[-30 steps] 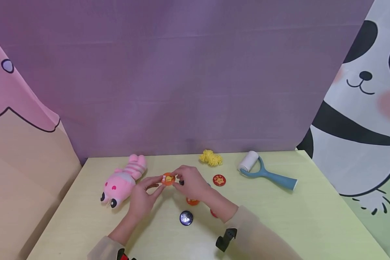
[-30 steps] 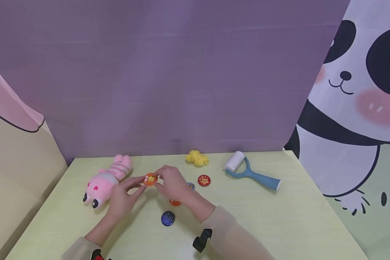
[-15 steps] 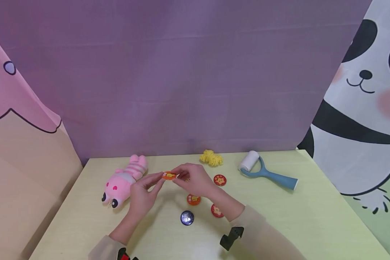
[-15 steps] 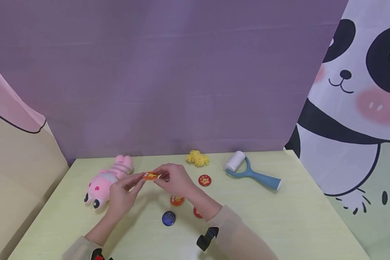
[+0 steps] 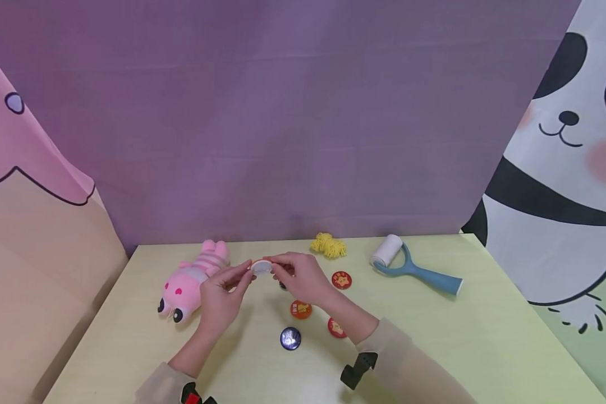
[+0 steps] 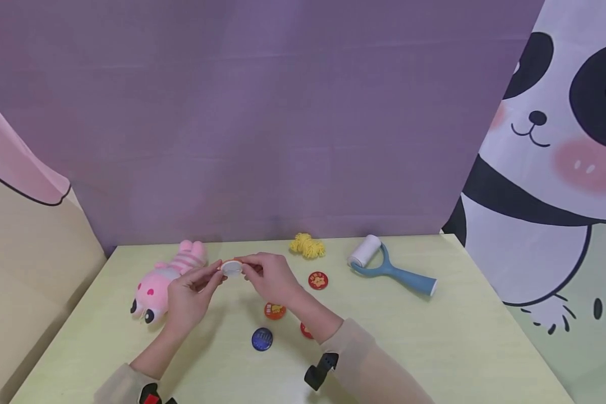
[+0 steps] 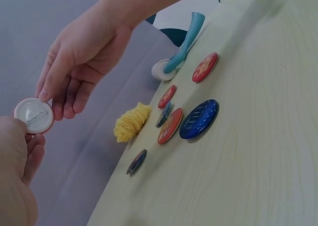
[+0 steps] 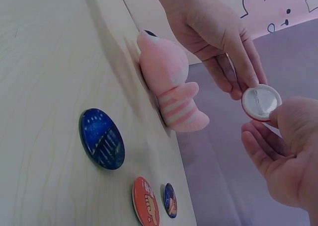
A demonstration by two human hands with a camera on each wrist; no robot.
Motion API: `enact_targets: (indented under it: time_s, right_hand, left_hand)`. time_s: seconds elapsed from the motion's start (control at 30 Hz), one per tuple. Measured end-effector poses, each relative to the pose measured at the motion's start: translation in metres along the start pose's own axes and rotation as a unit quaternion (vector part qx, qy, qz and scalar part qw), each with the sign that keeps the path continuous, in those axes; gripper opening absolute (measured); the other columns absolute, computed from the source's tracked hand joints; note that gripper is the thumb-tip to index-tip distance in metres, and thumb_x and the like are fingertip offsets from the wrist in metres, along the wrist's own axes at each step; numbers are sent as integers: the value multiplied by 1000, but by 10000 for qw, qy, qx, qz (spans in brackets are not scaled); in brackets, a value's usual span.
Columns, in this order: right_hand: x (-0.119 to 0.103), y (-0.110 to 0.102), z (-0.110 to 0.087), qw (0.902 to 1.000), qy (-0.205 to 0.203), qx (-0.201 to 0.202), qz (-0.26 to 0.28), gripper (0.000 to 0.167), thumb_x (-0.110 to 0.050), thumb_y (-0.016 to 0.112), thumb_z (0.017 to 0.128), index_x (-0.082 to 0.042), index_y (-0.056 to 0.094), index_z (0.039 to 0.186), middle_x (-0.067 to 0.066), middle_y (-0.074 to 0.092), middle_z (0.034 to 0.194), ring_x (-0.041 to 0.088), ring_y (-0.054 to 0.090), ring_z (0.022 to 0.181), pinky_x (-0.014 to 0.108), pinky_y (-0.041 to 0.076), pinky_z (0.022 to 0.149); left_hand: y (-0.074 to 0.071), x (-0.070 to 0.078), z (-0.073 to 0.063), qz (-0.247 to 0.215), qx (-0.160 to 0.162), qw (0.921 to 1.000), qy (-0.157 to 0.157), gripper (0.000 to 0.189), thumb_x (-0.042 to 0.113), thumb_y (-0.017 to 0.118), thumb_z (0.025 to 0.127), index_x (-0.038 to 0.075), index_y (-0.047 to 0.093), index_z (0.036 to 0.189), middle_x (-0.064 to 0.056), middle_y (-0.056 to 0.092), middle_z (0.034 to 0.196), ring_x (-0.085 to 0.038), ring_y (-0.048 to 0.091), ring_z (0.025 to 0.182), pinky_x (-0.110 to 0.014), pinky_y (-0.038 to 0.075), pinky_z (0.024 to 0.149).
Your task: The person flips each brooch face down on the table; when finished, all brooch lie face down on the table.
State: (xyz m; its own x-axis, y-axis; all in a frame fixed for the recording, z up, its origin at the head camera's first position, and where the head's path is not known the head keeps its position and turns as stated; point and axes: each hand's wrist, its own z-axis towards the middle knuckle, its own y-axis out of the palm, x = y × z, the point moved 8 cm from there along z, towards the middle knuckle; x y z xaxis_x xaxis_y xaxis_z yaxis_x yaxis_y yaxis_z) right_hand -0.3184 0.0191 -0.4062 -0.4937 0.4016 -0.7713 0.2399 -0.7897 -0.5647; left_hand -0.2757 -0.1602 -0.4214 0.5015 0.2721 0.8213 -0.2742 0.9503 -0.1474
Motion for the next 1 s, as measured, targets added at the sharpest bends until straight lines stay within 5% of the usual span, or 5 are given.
enact_targets:
  time_s: [0.47,1.0]
  right_hand:
    - [-1,1,1,10000,-37,-20,76,30,-11,63,107,-11,67,137,11,73,91,10,62,73,21,55,63]
    - [8,12,-1,9989,62,-465,-70,36,-12,70,102,-11,67,137,2,70,94,11,63,82,18,56,75]
  left_hand:
    - [7,-2,-2,-118,-373,9989,-256,33,-4,78,92,0,77,125,-18,77,94,-10,79,79,-20,64,78]
    - [9,-13,-4,115,-896,9941,-593,48,-7,87,82,-5,74,128,-17,77,92,-8,74,80,-21,64,81]
